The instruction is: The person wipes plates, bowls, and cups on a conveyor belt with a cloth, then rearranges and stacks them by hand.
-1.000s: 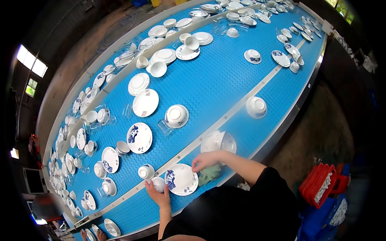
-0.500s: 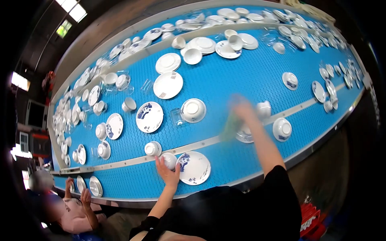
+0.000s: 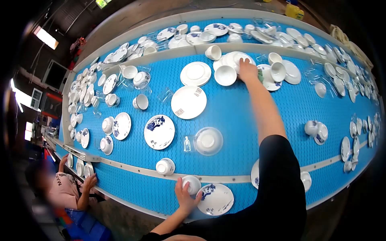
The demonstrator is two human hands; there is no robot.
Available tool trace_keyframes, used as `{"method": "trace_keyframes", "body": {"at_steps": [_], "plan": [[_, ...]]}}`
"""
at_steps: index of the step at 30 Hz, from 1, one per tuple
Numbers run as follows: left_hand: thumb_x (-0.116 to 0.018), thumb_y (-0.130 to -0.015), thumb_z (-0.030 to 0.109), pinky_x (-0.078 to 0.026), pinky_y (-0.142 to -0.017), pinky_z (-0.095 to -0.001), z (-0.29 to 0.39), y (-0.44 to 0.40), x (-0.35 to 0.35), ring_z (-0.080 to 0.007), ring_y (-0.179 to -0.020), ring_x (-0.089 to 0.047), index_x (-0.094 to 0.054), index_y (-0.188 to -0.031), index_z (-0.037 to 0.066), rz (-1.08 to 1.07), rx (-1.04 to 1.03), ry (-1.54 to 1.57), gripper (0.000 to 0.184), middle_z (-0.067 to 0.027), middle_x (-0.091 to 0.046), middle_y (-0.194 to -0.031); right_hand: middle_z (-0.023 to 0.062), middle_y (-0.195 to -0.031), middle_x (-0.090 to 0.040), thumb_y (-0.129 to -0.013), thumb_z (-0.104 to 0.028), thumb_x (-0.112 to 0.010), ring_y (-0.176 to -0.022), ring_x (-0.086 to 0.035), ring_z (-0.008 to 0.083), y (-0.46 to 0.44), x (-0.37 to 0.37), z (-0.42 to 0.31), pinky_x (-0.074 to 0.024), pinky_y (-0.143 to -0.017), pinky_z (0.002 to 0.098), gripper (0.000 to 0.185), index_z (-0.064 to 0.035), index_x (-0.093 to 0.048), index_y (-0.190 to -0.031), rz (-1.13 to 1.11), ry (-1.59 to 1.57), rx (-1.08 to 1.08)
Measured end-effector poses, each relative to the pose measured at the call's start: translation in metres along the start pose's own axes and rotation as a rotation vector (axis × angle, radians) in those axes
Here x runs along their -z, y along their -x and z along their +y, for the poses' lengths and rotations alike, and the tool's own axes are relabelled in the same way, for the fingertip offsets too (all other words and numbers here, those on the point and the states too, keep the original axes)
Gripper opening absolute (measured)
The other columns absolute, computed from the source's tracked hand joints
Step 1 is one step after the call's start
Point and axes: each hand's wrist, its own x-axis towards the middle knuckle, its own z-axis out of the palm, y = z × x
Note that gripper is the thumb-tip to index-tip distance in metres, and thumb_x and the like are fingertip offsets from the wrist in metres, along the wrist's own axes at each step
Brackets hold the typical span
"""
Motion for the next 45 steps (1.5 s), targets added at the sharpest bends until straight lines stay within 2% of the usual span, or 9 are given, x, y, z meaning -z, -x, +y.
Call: {"method": "trace_keyframes", "body": {"at_steps": [4, 7, 17, 27, 31, 33, 37, 40, 45], "plan": [[-0.072, -0.064, 0.030, -0.030, -0.093, -0.0519, 0.010, 0.003, -0.010, -0.0435, -0.116, -0.034, -0.036, -0.121, 0.009, -0.043, 0.043, 0.027, 0.071, -0.0262, -0.031, -0.130, 0.0144, -0.094, -0.060, -0.066, -0.038, -0.068, -0.082, -0.062, 0.0312, -0.020, 0.010, 0.026, -0.0497, -0.068, 0.0420, 0.055, -0.0070, -0.047, -0.106, -0.018, 0.070, 0.304], [-0.074, -0.063, 0.028, -0.030, -0.093, -0.0525, 0.024, 0.003, -0.015, -0.0428, -0.117, -0.032, -0.036, -0.119, 0.008, -0.070, 0.053, 0.038, 0.069, -0.0250, -0.031, -0.130, 0.0150, -0.083, -0.062, -0.073, -0.036, -0.057, -0.079, -0.062, 0.0307, -0.023, 0.013, 0.058, -0.0482, -0.067, 0.0431, 0.040, -0.0048, -0.052, -0.097, 0.199, -0.113, 0.170], [-0.071, -0.067, 0.032, -0.019, -0.097, -0.0574, 0.096, -0.027, -0.068, -0.0416, -0.120, -0.030, -0.036, -0.118, 0.005, 0.019, 0.189, -0.023, 0.068, -0.0265, -0.030, -0.130, 0.0178, -0.095, -0.063, -0.070, -0.023, -0.061, -0.087, -0.061, 0.0258, 0.035, -0.018, 0.170, -0.0463, -0.077, 0.0329, 0.042, 0.0040, -0.057, -0.102, 0.251, -1.236, -0.219], [-0.064, -0.077, 0.027, -0.019, -0.103, -0.0477, 0.154, -0.102, -0.112, -0.0379, -0.122, -0.029, -0.028, -0.128, -0.002, 0.290, 0.353, -0.357, 0.069, -0.0225, -0.027, -0.135, 0.0130, -0.100, -0.062, -0.072, -0.019, -0.067, -0.087, -0.060, 0.0183, 0.231, 0.047, 0.237, -0.0476, -0.077, 0.0326, 0.045, 0.0034, -0.053, -0.109, -0.110, -1.524, -0.226], [-0.066, -0.076, 0.023, -0.031, -0.097, -0.0373, 0.216, -0.086, -0.090, -0.0280, -0.114, -0.042, -0.034, -0.125, -0.002, -0.184, 0.158, 0.712, 0.063, -0.0184, -0.042, -0.123, 0.0100, -0.102, -0.059, -0.075, -0.019, -0.068, -0.089, -0.057, 0.0153, 0.323, 0.064, 0.236, -0.0476, -0.078, 0.0294, 0.047, 0.0027, -0.050, -0.112, -0.446, -1.271, -0.219], [-0.062, -0.080, 0.014, -0.037, -0.093, -0.0328, 0.245, -0.073, -0.086, -0.0213, -0.108, -0.046, -0.038, -0.123, -0.001, -0.417, 0.595, 1.259, 0.053, -0.0149, -0.046, -0.120, 0.0178, -0.104, -0.060, -0.075, -0.028, -0.064, -0.097, -0.057, 0.0247, 0.361, 0.076, 0.229, -0.0446, -0.084, 0.0365, 0.048, -0.0007, -0.054, -0.112, -0.538, -1.382, -0.182], [-0.059, -0.082, 0.011, -0.044, -0.081, -0.0275, 0.220, -0.031, -0.080, -0.0155, -0.092, -0.054, -0.049, -0.114, 0.000, -0.587, 0.690, 1.011, 0.035, -0.0079, -0.058, -0.102, 0.0101, -0.100, -0.060, -0.080, -0.022, -0.063, -0.089, -0.057, 0.0151, 0.393, 0.057, 0.259, -0.0470, -0.078, 0.0280, 0.040, 0.0025, -0.053, -0.111, -0.554, -1.405, -0.141], [-0.060, -0.081, 0.012, -0.044, -0.075, -0.0264, 0.208, -0.009, -0.059, -0.0144, -0.085, -0.055, -0.055, -0.104, -0.001, -0.679, 0.679, 0.783, 0.027, -0.0079, -0.060, -0.095, 0.0088, -0.100, -0.060, -0.086, -0.022, -0.056, -0.089, -0.057, 0.0140, 0.380, 0.065, 0.297, -0.0469, -0.077, 0.0277, 0.036, 0.0032, -0.053, -0.112, -0.482, -1.712, -0.586], [-0.065, -0.075, 0.013, -0.044, -0.070, -0.0284, 0.211, 0.017, -0.061, -0.0173, -0.080, -0.054, -0.058, -0.098, 0.000, -0.709, 0.747, 0.505, 0.027, -0.0112, -0.059, -0.090, 0.0086, -0.096, -0.062, -0.083, -0.024, -0.059, -0.088, -0.059, 0.0145, 0.330, 0.049, 0.372, -0.0473, -0.075, 0.0273, 0.032, -0.0011, -0.058, -0.106, -0.530, -1.384, -0.322]]}}
